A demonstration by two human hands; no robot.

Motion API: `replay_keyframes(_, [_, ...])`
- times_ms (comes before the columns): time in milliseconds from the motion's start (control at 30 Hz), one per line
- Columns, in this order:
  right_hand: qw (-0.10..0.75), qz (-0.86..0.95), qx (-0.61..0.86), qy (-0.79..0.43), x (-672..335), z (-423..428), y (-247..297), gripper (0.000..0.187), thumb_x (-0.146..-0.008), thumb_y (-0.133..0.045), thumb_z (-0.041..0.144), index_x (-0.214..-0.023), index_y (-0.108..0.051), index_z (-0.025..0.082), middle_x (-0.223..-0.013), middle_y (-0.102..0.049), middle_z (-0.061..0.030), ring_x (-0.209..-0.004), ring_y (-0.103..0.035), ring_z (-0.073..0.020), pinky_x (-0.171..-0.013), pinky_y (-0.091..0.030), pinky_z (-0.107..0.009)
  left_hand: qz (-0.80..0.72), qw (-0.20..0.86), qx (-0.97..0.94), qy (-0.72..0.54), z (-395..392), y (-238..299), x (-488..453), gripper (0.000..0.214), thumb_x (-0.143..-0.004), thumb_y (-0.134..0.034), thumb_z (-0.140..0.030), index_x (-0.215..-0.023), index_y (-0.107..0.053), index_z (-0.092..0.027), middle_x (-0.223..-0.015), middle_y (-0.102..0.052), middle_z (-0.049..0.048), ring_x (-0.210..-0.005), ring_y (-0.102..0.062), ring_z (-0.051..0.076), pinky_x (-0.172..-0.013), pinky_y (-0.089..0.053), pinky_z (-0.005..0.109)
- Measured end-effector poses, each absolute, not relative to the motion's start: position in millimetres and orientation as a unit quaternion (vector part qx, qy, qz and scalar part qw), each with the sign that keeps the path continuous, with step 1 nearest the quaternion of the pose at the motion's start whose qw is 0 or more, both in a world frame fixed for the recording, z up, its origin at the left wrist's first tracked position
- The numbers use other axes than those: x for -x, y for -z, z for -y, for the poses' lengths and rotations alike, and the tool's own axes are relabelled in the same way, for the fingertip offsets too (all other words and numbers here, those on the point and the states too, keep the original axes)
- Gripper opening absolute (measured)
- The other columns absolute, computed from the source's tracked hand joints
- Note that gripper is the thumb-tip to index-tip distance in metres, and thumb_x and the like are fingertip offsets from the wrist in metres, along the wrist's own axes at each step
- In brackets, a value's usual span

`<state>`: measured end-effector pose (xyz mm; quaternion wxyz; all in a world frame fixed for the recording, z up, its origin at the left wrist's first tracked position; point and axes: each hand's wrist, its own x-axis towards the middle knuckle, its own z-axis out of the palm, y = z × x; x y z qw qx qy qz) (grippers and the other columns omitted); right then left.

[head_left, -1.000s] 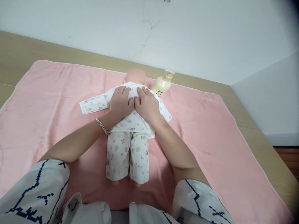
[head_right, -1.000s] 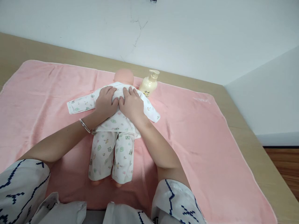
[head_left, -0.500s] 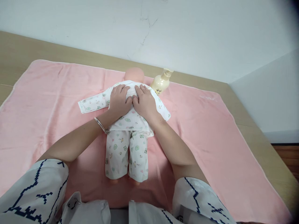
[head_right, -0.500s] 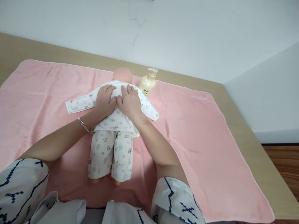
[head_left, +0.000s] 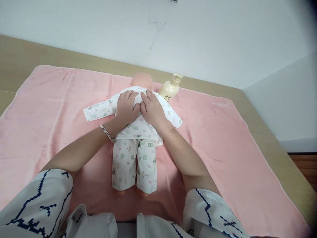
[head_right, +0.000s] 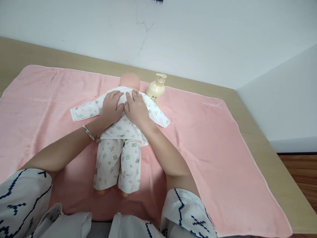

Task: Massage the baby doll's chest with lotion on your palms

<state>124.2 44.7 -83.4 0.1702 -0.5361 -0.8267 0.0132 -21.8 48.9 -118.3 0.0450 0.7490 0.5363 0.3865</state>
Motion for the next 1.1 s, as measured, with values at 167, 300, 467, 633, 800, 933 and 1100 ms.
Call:
replay_keyframes(167, [0.158, 0.829, 0.537, 0.007, -119, -33, 76, 0.049, -0.099, -0.034, 0.021, -0.144, -0.046, 0.006, -0.152, -0.043, -0.0210, -0.144, -0.037, -0.0327, -0.118, -0.034, -0.047, -0.519, 0.052, -0.760, -0.388, -52, 122, 24, 0.044, -0.086, -0.044, -0.027, -0.128, -0.054, -0.019, -0.140, -0.055, 0.0112, -0.133, -0.046, 0.029, -0.118, -0.028, 0.052])
replay_keyframes(300, [0.137, 0.805, 0.576, 0.020, -110, -15, 72, 0.048, -0.099, -0.032, 0.019, -0.143, -0.046, 0.006, -0.151, -0.044, -0.0241, -0.141, -0.042, -0.0369, -0.106, -0.047, -0.051, -0.489, 0.026, -0.759, -0.429, -46, 121, 25, 0.034, -0.087, -0.045, -0.027, -0.113, -0.063, -0.017, -0.122, -0.063, 0.0111, -0.116, -0.055, 0.025, -0.107, -0.043, 0.044])
replay_keyframes(467, [0.140, 0.799, 0.585, 0.002, -109, -15, 74, 0.050, -0.098, -0.032, 0.019, -0.145, -0.043, 0.006, -0.152, -0.041, -0.0246, -0.143, -0.037, -0.0385, -0.111, -0.041, -0.055, -0.515, 0.021, -0.738, -0.435, -44, 121, 23, 0.033, -0.086, -0.046, -0.025, -0.112, -0.064, -0.017, -0.120, -0.062, 0.0120, -0.114, -0.055, 0.026, -0.104, -0.045, 0.045])
replay_keyframes(633, [0.152, 0.837, 0.524, -0.047, -128, -45, 75, 0.055, -0.096, -0.035, 0.023, -0.149, -0.039, 0.009, -0.159, -0.032, -0.0170, -0.150, -0.024, -0.0335, -0.122, -0.023, -0.056, -0.521, 0.005, -0.758, -0.393, -50, 125, 21, 0.042, -0.091, -0.043, -0.025, -0.129, -0.057, -0.017, -0.139, -0.055, 0.0132, -0.131, -0.048, 0.029, -0.116, -0.033, 0.051])
replay_keyframes(800, [0.119, 0.856, 0.501, -0.047, -125, -39, 70, 0.054, -0.095, -0.032, 0.020, -0.146, -0.040, 0.002, -0.158, -0.033, -0.0207, -0.150, -0.026, -0.0322, -0.122, -0.024, -0.053, -0.498, -0.018, -0.764, -0.411, -45, 123, 22, 0.034, -0.093, -0.040, -0.024, -0.116, -0.064, -0.017, -0.124, -0.064, 0.0110, -0.117, -0.057, 0.026, -0.105, -0.045, 0.045])
replay_keyframes(933, [0.139, 0.823, 0.551, -0.009, -110, -17, 70, 0.051, -0.098, -0.028, 0.019, -0.140, -0.046, -0.002, -0.150, -0.043, -0.0258, -0.145, -0.035, -0.0333, -0.121, -0.029, -0.050, -0.497, -0.014, -0.755, -0.427, -39, 117, 22, 0.028, -0.093, -0.040, -0.025, -0.100, -0.066, -0.018, -0.109, -0.067, 0.0112, -0.105, -0.059, 0.025, -0.096, -0.048, 0.044])
replay_keyframes(1100, [0.152, 0.813, 0.557, -0.065, -117, -30, 72, 0.055, -0.095, -0.032, 0.023, -0.146, -0.040, 0.006, -0.158, -0.034, -0.0191, -0.148, -0.029, -0.0339, -0.120, -0.028, -0.057, -0.497, 0.007, -0.766, -0.407, -44, 120, 21, 0.041, -0.095, -0.034, -0.025, -0.129, -0.055, -0.014, -0.132, -0.060, 0.0142, -0.125, -0.051, 0.027, -0.111, -0.039, 0.047])
